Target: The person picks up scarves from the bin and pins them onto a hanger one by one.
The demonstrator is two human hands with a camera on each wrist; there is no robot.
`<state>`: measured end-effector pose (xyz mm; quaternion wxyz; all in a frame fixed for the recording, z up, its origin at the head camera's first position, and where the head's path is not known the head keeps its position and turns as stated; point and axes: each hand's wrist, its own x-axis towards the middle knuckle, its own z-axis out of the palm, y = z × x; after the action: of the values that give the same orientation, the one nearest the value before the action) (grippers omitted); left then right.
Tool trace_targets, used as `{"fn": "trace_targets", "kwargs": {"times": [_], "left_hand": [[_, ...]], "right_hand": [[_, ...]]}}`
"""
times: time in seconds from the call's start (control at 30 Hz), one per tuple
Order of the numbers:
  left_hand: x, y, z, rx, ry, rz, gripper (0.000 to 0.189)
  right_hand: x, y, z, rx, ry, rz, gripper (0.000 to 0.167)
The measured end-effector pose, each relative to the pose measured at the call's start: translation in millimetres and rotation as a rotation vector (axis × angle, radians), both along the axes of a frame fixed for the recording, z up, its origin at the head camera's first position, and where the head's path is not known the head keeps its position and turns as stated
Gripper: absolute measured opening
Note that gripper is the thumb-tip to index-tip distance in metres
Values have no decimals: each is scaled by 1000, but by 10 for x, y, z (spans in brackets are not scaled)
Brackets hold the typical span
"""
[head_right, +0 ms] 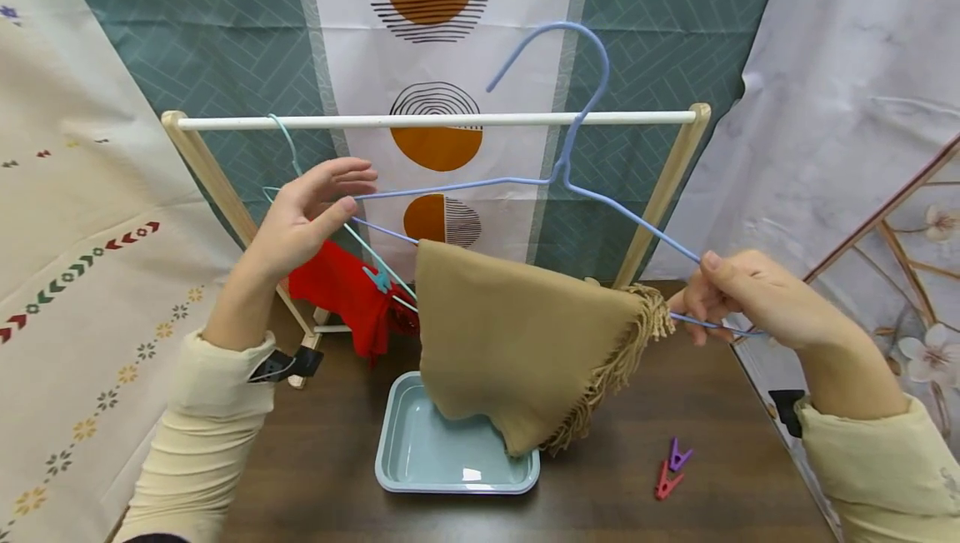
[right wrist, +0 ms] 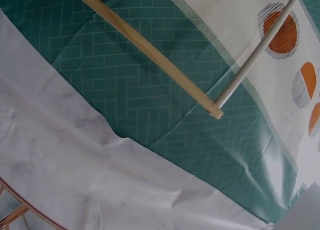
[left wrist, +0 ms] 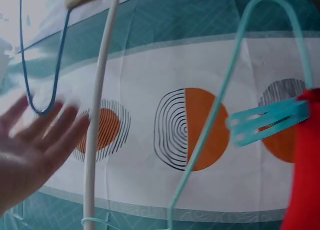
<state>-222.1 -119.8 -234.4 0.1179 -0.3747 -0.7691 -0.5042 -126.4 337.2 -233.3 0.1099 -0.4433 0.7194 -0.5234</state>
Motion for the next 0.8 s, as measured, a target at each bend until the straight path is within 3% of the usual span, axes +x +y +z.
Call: {"fn": "trace_targets", "kwargs": {"times": [0.2, 0.37, 0.57, 0.7, 0.8], "left_hand": [[-96, 41, 204, -275, -167, -165, 30], [-123, 81, 260, -391, -298, -235, 27], [-123, 76, 210, -412, -318, -278, 27], [-114, 76, 114, -350, -324, -290, 28], [-92, 83, 29, -274, -358, -254, 30]], "right_hand": [[-23, -29, -22, -10, -20, 19, 48], [-49, -57, -32, 26, -30, 13, 49], [-71, -81, -81, 20, -30, 23, 50], [-71, -90, -124, 43, -53, 1, 49], [-76, -95, -147, 64, -82, -27, 49]]}}
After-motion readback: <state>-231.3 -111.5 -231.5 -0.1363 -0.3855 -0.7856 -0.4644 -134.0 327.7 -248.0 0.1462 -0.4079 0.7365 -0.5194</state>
